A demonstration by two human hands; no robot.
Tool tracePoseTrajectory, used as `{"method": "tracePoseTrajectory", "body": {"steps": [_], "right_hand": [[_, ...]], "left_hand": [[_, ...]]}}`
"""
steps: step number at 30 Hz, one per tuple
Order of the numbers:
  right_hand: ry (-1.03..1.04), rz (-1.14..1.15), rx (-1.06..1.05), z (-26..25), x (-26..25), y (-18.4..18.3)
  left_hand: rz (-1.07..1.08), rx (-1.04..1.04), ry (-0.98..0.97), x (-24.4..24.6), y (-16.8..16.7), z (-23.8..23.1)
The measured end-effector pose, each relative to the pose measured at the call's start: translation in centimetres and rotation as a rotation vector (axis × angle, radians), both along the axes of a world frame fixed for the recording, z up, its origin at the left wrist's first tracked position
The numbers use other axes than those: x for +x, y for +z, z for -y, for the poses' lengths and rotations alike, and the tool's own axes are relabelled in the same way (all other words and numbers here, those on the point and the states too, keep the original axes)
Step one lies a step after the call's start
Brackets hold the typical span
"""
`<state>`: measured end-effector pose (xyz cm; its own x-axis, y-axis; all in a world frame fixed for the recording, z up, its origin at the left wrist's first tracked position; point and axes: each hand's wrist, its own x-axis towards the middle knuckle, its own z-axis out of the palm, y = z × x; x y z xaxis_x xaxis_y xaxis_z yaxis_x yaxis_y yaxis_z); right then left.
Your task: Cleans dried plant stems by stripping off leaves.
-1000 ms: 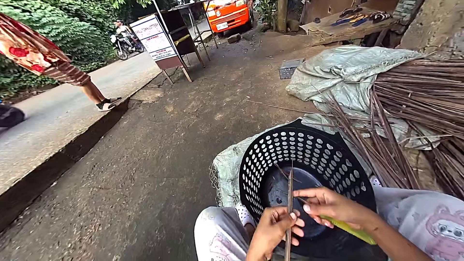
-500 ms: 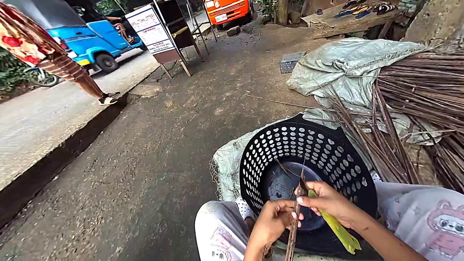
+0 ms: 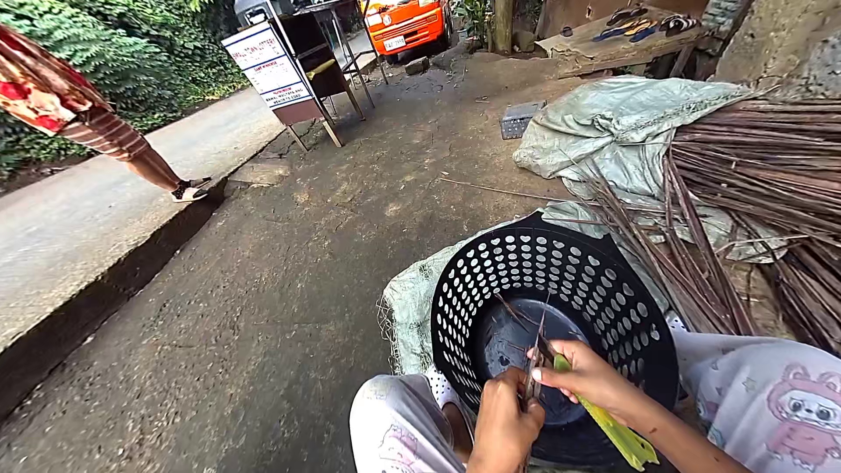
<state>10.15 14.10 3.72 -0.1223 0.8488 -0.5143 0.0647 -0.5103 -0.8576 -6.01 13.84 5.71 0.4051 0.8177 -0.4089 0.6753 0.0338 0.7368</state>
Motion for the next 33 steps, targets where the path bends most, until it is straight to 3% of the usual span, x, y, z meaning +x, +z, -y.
{"method": "tracePoseTrajectory", "body": {"steps": [7, 13, 16, 24, 29, 33], "right_hand": [[-0.026, 0.023, 0.125, -0.2, 0.4, 0.0], [0.199, -0.167, 0.298, -0.1, 2.7, -1.4], [0.339, -0.184, 0.388, -0.1, 3.5, -1.8], [0.641, 0.352, 0.409, -0.7, 2.1, 0.8], [0.555, 0.363, 0.416, -0.9, 1.6, 0.6], [0.340, 0.417, 0.584, -0.5, 0.8, -0.4]], "left_hand": [[0.144, 0.147, 0.202, 0.8, -1.1, 1.1], [0.595, -0.106, 0.401, 0.7, -1.2, 0.9], [0.705, -0.155, 0.421, 0.4, -1.1, 0.8], [0.752, -0.205, 0.366, 1.0, -1.4, 1.3], [0.798, -0.250, 0.402, 0.9, -1.1, 0.9], [0.821, -0.267, 0.425, 0.8, -1.0, 0.7]]}}
